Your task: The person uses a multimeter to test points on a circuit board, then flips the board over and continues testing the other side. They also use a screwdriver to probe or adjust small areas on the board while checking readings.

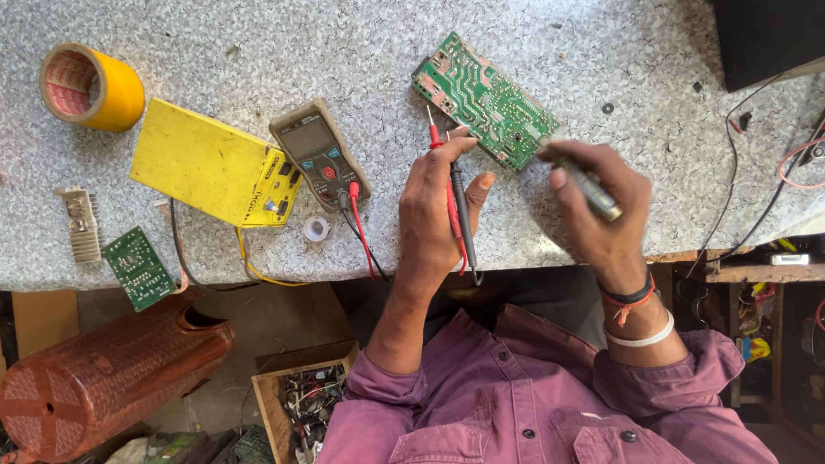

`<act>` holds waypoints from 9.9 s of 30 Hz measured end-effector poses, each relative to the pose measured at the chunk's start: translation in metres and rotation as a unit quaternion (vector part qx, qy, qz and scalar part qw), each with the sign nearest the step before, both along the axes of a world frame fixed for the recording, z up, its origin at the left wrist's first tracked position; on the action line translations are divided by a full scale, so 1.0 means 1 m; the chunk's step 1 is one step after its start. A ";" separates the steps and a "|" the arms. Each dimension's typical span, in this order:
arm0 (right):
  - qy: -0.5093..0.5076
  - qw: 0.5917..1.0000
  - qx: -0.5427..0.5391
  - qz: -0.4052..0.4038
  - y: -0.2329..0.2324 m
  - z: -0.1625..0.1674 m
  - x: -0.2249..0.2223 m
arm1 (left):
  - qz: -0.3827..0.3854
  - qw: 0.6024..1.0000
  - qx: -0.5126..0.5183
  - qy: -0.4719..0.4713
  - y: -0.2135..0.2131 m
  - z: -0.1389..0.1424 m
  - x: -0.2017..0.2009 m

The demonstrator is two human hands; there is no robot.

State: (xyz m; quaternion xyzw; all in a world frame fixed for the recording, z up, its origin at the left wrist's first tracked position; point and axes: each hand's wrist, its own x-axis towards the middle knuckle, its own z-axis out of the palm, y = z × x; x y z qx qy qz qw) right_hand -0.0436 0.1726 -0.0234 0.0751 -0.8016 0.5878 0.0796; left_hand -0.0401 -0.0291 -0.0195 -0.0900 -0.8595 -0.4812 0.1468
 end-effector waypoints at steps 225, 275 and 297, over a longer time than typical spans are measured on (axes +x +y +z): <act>0.004 0.997 0.054 0.047 0.006 -0.004 0.000 | 0.014 0.999 -0.027 -0.012 -0.001 0.001 0.001; 0.002 0.997 0.059 0.052 0.002 0.006 -0.004 | 0.010 0.999 -0.042 -0.006 0.001 0.006 -0.004; 0.009 0.996 0.067 0.055 0.002 0.006 -0.006 | 0.010 0.999 -0.044 -0.012 0.002 0.005 -0.003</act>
